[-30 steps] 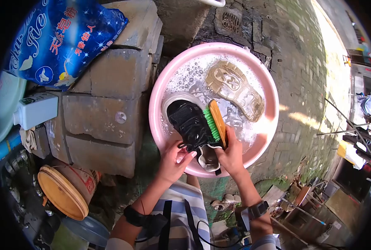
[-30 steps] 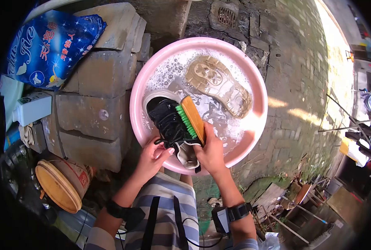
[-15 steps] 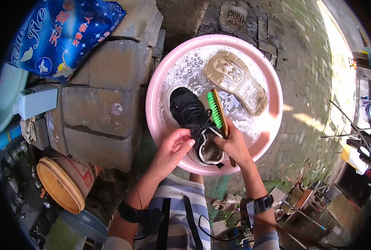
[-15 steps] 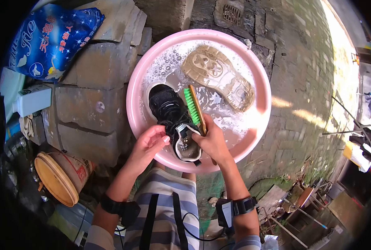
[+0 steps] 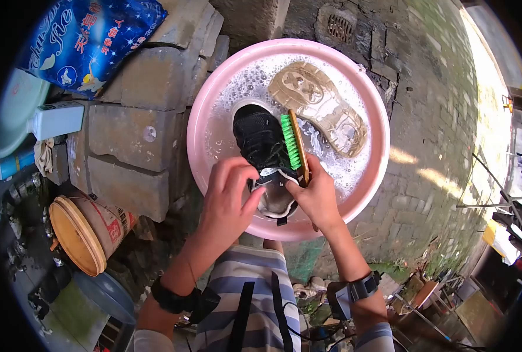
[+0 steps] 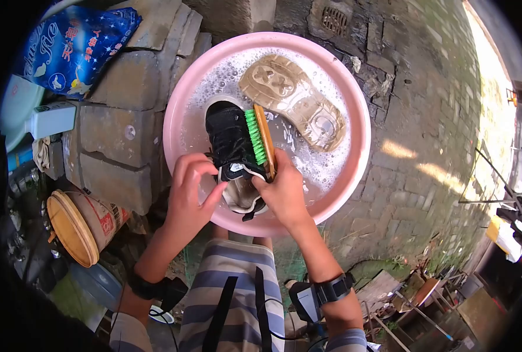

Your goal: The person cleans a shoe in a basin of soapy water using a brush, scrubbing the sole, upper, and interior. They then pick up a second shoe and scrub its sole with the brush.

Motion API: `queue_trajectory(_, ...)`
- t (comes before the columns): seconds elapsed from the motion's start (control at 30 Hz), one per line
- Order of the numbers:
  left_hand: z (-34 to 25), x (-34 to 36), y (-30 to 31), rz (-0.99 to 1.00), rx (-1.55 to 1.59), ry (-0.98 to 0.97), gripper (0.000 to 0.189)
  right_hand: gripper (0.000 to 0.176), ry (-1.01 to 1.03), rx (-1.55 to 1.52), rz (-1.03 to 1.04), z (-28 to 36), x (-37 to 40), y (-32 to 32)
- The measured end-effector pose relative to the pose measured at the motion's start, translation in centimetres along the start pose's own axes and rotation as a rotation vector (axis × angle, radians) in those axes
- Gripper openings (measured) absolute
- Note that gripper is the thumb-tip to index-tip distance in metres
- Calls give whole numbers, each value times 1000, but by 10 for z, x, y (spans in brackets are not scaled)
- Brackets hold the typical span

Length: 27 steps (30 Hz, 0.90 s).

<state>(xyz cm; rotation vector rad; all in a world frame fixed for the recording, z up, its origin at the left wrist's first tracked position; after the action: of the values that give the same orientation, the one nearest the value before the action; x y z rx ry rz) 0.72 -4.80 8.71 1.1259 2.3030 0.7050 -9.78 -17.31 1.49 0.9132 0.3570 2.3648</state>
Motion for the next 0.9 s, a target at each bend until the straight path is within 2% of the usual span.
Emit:
queue_trajectory(0.1, -8, -5, -23, 268, -205, -76, 38, 48, -3, -49, -10, 12, 4, 3)
queue_trajectory(0.3, 17, -7, -47, 379, -528, -105, 47, 45, 70, -19, -13, 12, -6, -6)
queue_trajectory(0.47, 37, -1, -58, 306, -576, -170, 40, 44, 114, 15, 3, 14, -11, -14)
queue_trajectory(0.53, 38, -1, -59, 259, -588, -203, 30, 49, 139, 48, 16, 12, -11, -16)
queue_trajectory(0.67, 40, -5, -51, 211, -453, -221, 22, 59, 202, 185, -5, 10, -10, -19)
queue_trajectory(0.73, 48, -8, -41, 162, -261, -68, 21, 59, 247, 183, -18, 10, -11, -18)
queue_trajectory(0.77, 46, -8, -39, 165, -259, -70, 21, 58, 294, 187, -32, 11, -12, -15)
queue_trajectory(0.83, 55, -4, -29, 103, -63, 104, 20, 60, 346, 217, -44, 12, -17, -13)
queue_trajectory(0.9, 54, -3, -29, 83, -39, 101, 20, 60, 384, 274, -25, 16, -20, -15)
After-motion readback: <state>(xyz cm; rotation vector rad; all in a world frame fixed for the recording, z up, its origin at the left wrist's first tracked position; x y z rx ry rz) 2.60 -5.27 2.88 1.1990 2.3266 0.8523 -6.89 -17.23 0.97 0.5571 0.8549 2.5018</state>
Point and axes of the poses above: each hand's wrist, its own x-axis away from the middle knuckle, its own y-axis out of the back of the hand, z = x × y, the point moved 7 cm from there along -x, towards the middle knuckle, and after that the axes turned 5 degrees about -y, right-handed, at the moved point
